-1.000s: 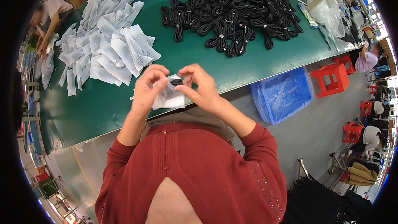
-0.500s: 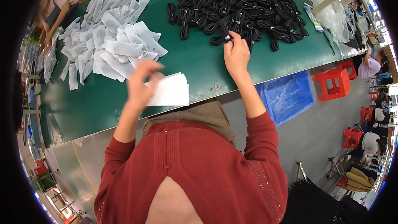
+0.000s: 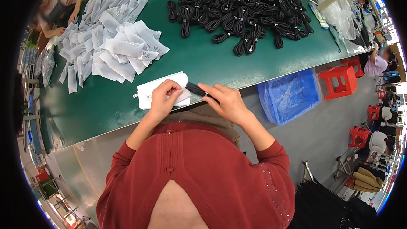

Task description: The person repeatedly picks up black cables from a large pile on a green table, places each one into a small white paper sleeve, and sets the packaged unit aside. The task involves continuous manual handling of cables and sleeves in a repetitive assembly line manner.

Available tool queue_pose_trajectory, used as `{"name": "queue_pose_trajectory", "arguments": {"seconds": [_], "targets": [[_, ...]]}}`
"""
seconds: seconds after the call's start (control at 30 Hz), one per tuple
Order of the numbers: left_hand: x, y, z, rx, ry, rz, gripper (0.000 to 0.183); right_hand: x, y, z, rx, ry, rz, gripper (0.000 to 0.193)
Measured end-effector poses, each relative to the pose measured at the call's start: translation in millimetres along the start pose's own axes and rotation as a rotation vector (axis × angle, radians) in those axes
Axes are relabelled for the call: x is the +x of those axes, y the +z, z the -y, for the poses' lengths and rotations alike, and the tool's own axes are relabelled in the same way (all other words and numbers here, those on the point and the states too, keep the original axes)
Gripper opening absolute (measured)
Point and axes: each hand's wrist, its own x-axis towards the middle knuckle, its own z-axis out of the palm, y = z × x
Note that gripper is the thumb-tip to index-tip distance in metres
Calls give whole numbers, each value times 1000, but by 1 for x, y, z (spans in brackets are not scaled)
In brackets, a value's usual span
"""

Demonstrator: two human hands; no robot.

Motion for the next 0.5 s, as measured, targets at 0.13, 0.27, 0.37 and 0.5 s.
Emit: {"name": "queue_pose_trajectory", "arguments": {"seconds": [0.13,0.27,0.37,0.5], "targets": [[1,-2,0,-56,-1,7,8,-2,-3,-1,-75,-55,75,41],[-1,-1,-6,-20,187,66,9,-1,10,-12,496,228,261,27],[1,-1,-19,169,386,77,10,9,10,-18,1057,779,410,20],[5,-2,-26,203,396,33,11,21,16,4,742,617,235,23]]}}
